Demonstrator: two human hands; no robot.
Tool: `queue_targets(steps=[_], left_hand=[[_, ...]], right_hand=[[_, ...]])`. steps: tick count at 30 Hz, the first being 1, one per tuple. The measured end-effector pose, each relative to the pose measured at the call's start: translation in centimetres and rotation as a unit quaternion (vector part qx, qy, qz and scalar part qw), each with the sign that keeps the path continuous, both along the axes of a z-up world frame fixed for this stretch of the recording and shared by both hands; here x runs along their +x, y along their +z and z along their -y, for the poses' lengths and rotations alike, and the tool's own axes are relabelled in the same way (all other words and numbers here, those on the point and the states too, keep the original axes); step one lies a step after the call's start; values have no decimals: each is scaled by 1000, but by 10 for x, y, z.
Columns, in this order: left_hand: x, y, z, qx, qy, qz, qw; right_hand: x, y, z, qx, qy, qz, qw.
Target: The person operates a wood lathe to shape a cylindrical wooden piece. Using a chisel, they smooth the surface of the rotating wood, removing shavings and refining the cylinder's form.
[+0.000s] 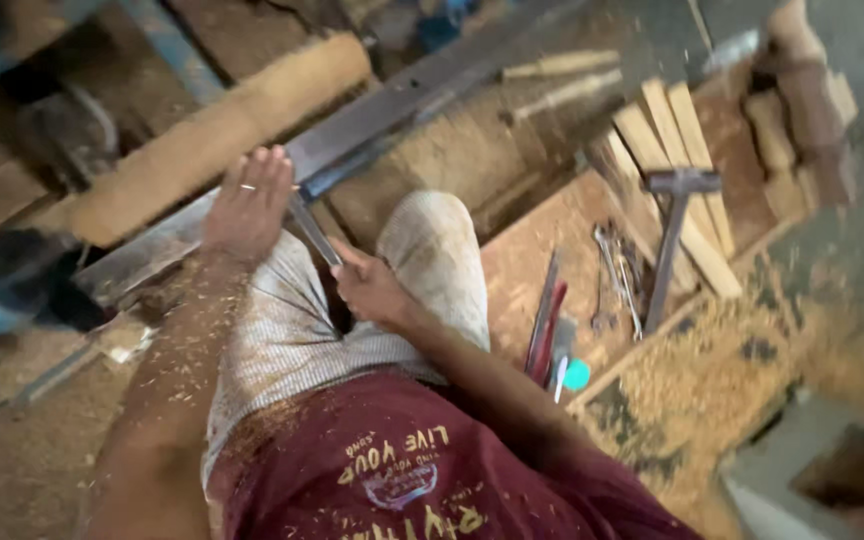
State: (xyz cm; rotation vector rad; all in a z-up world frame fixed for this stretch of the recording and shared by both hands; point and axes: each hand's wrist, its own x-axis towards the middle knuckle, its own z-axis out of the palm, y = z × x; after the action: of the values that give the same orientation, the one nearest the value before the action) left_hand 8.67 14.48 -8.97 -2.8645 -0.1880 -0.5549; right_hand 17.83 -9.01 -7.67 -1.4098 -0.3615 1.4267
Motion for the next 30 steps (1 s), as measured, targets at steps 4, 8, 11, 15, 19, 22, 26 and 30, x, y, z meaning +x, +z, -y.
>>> queue_targets(steps=[4, 8, 11, 15, 19, 22, 26, 30], left_hand=[[2, 17, 4, 12, 10, -36, 999], [19, 19, 1, 0, -1, -46, 999], [32, 4, 1, -11, -7, -65, 998], [52, -14, 0, -165, -26, 10, 986], [59, -15, 6, -53, -20, 3, 998], [62, 0, 14, -39, -7, -8, 999], [74, 13, 13, -42, -3, -8, 999], [88, 8, 15, -35, -16, -10, 999]], right_hand=[[3, 16, -4, -6, -19, -19, 1000], [12, 13, -4, 9, -50, -67, 997], [18, 3, 4, -15, -41, 25, 999], [34, 3, 10, 68, -49, -13, 996], [44, 19, 5, 21, -46, 22, 998], [49, 35, -1, -23, -39, 16, 999], [53, 50, -7, -43, -52, 67, 995], [58, 60, -5, -45, -66, 44, 996]])
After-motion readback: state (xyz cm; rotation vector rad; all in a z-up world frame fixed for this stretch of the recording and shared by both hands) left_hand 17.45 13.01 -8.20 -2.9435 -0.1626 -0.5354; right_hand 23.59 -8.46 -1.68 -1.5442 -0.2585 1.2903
